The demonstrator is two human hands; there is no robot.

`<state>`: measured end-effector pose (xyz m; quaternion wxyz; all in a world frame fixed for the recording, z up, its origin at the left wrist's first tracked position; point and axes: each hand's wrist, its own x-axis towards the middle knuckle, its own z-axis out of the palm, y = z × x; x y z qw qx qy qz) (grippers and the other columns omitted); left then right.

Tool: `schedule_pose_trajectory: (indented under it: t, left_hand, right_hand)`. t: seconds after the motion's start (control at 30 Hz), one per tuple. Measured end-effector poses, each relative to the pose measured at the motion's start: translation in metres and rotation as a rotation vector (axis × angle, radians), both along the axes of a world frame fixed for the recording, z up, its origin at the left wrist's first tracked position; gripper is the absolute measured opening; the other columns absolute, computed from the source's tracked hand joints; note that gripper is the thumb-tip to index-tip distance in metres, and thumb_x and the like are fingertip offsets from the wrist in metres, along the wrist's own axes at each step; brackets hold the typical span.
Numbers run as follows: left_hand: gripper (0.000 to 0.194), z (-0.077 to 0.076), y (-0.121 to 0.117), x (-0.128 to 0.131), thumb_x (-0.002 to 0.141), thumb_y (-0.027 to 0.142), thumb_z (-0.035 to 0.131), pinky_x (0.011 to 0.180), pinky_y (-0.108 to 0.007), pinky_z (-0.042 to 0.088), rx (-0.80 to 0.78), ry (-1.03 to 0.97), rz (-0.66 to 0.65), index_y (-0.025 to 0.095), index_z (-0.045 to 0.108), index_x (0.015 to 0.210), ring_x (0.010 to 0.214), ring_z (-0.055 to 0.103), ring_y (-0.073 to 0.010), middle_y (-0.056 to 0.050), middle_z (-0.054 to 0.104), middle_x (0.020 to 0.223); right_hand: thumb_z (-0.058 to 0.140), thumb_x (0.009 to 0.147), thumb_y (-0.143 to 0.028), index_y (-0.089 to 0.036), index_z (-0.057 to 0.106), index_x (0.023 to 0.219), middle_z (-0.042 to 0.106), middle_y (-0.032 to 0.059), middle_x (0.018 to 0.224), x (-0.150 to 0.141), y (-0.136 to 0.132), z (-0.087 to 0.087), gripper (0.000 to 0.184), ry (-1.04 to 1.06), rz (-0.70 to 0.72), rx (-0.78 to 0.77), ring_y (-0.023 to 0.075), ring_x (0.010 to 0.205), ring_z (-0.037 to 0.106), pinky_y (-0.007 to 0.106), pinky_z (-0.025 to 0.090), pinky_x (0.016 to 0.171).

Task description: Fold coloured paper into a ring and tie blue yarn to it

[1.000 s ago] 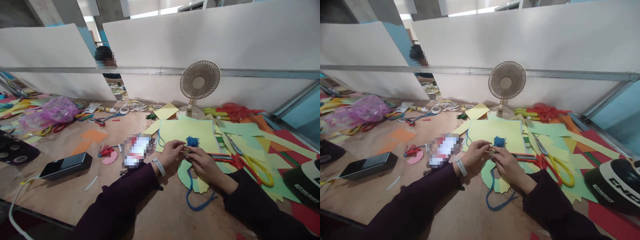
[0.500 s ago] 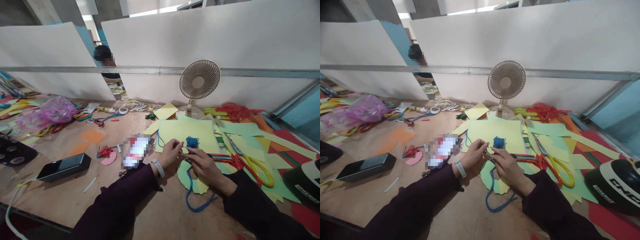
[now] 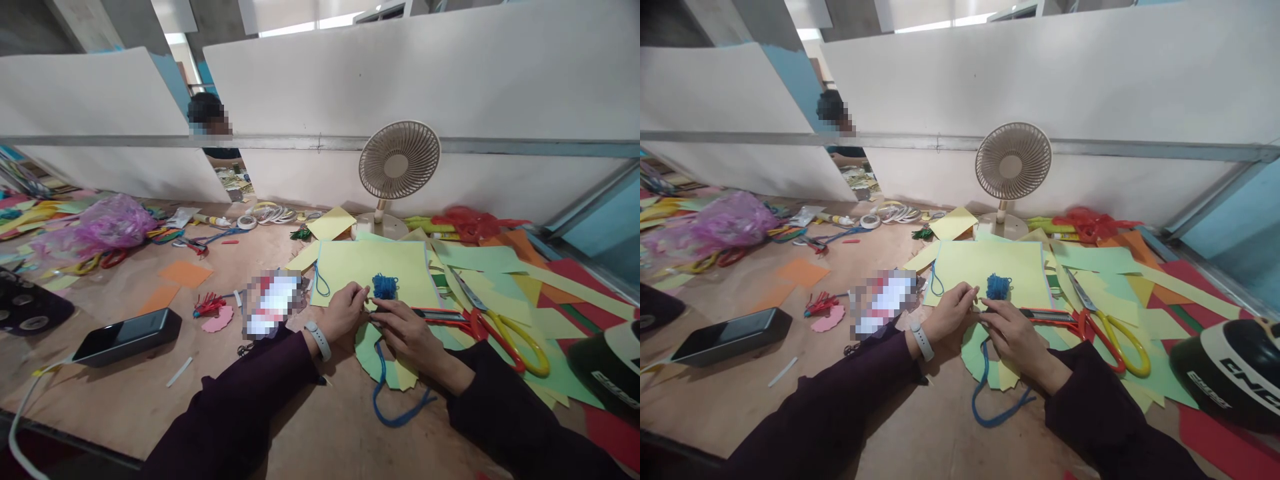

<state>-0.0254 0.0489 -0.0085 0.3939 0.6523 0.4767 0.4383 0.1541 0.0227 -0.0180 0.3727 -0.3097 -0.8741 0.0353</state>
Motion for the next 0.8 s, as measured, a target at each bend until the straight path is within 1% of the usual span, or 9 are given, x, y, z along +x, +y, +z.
schedule_pose_trajectory:
  t: [0.17,0.3,0.43,0.57,0.67,0.8]
  left_hand:
    - [0.032,-0.0006,0.0011,-0.0002,0.094,0.036,0.043,0.056,-0.027,0.031,0.041,0.062,-0.016,0.021,0.045,0.066,0.057,0.041,-0.0135,0.003,0.045,0.06]
    - [0.034,-0.0009,-0.0002,0.0003,0.094,0.039,0.041,0.055,-0.027,0.029,0.051,0.097,-0.037,0.021,0.043,0.065,0.055,0.038,-0.0133,0.003,0.042,0.059]
    - [0.035,-0.002,-0.001,0.0005,0.095,0.04,0.038,0.055,-0.027,0.028,0.053,0.117,-0.052,0.021,0.041,0.066,0.055,0.037,-0.0132,0.004,0.04,0.06]
    - [0.034,-0.0024,-0.001,0.0004,0.095,0.04,0.038,0.055,-0.026,0.028,0.048,0.121,-0.071,0.021,0.044,0.068,0.056,0.039,-0.013,0.003,0.042,0.062]
    - [0.036,-0.002,-0.0015,0.0009,0.096,0.042,0.038,0.055,-0.026,0.029,0.036,0.113,-0.08,0.021,0.043,0.067,0.056,0.039,-0.0127,0.004,0.042,0.06]
    - [0.036,-0.0021,-0.002,0.0014,0.095,0.043,0.038,0.056,-0.025,0.03,0.029,0.086,-0.047,0.021,0.04,0.067,0.057,0.039,-0.0126,0.005,0.041,0.06]
  right_hand:
    - [0.048,0.092,-0.016,-0.023,0.067,0.107,0.065,0.0126,0.12,0.0012,0.0001,0.0002,0.025,-0.006,0.0,-0.006,0.0257,0.111,0.061,0.046,0.055,0.091]
    - [0.049,0.091,-0.014,-0.021,0.067,0.106,0.066,0.0132,0.118,0.0016,0.0,0.001,0.024,-0.024,0.001,0.008,0.025,0.109,0.062,0.045,0.056,0.09]
    - [0.048,0.091,-0.013,-0.02,0.067,0.107,0.066,0.0134,0.118,0.0009,-0.0009,0.0016,0.025,-0.018,0.01,0.005,0.0244,0.11,0.062,0.044,0.056,0.09]
    - [0.048,0.092,-0.014,-0.022,0.067,0.107,0.066,0.0128,0.118,0.0007,-0.0011,0.0019,0.026,-0.005,0.006,-0.008,0.0244,0.109,0.062,0.044,0.056,0.09]
    - [0.048,0.092,-0.015,-0.022,0.067,0.108,0.066,0.0129,0.118,0.0014,-0.0005,0.0021,0.026,-0.011,0.02,-0.006,0.0246,0.109,0.062,0.044,0.056,0.089]
    - [0.049,0.091,-0.014,-0.022,0.067,0.108,0.066,0.0132,0.118,0.0019,-0.0004,0.0026,0.026,-0.018,0.026,-0.007,0.0247,0.109,0.063,0.044,0.056,0.089]
